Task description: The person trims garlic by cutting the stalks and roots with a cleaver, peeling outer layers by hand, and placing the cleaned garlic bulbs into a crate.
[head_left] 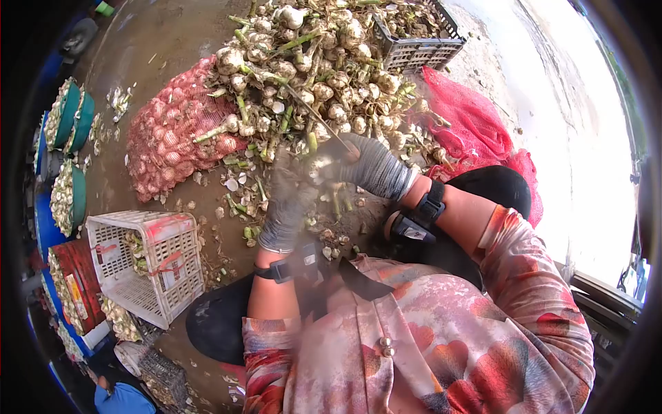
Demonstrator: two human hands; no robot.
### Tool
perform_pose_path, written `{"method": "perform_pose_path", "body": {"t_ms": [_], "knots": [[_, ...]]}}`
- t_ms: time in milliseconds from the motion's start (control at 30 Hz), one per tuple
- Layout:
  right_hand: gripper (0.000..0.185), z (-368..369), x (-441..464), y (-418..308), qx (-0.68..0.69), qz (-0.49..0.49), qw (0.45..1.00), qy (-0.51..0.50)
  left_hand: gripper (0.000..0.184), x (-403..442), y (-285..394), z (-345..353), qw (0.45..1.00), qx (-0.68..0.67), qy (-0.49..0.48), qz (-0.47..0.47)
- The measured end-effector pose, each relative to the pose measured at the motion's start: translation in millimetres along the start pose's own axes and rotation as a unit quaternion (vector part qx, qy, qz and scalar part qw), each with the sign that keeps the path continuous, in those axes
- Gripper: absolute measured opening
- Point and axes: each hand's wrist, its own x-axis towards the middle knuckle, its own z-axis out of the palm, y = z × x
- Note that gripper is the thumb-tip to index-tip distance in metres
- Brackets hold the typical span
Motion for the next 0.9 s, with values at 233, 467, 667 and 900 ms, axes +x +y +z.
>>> {"method": "perform_pose_path", "body": {"t_ms": [233, 467, 667, 900], "knots": [[0.052, 0, -11, -17, -0.216, -0.087, 0.971, -0.051, 0.030, 11, -30, -26, 0.697, 0.690, -0.010, 0.193], [0.037, -19, -2, -6, -0.345, 0.083, 0.925, -0.134, 0.032, -11, -1, -20, 0.961, 0.258, 0.102, -0.011], [0.025, -59, 0, -14, -0.387, 0.031, 0.919, -0.068, 0.068, -49, 111, -147, 0.857, -0.391, 0.187, 0.278], [0.032, -46, 7, -48, -0.131, 0.085, 0.987, 0.042, 0.042, 52, -98, -141, 0.919, 0.242, 0.280, -0.134]]}}
